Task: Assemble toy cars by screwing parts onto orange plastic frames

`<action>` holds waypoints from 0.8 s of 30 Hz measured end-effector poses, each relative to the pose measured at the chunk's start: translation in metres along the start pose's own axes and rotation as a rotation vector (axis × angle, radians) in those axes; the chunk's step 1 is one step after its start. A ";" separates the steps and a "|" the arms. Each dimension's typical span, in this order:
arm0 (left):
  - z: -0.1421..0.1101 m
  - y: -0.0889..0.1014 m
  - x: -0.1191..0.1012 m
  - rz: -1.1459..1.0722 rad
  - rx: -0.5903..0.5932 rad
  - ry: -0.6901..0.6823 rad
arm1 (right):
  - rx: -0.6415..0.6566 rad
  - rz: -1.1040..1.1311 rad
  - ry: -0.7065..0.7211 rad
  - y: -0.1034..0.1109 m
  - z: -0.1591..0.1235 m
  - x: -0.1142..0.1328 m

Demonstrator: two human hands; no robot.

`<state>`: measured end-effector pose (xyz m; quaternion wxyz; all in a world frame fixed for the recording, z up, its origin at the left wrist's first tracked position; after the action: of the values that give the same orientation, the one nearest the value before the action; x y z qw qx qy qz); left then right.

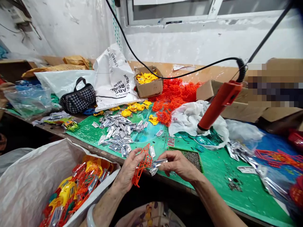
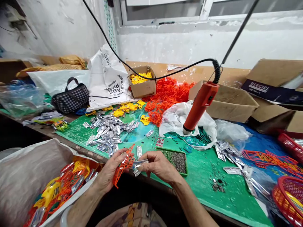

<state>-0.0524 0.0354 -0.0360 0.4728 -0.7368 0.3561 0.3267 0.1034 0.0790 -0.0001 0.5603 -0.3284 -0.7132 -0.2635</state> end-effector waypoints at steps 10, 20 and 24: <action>-0.007 -0.029 0.012 0.102 0.158 0.051 | -0.078 0.136 0.070 0.000 -0.016 -0.010; -0.008 -0.034 0.019 0.092 0.188 0.085 | -0.160 0.083 0.096 0.006 -0.023 -0.012; -0.010 -0.034 0.023 0.089 0.188 0.105 | -0.239 0.270 0.063 0.007 -0.023 -0.021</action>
<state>-0.0103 0.0317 -0.0355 0.5057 -0.6888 0.4416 0.2734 0.1261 0.0624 -0.0154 0.5696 -0.4771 -0.6083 -0.2791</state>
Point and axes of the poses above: each hand's wrist, its own z-axis towards the middle knuckle, its own y-axis out of the back of the hand, x = y × z, the point moved 8 cm from there along z, towards the middle knuckle, and after that the axes turned 9 degrees about -z, right-handed, at the moved point
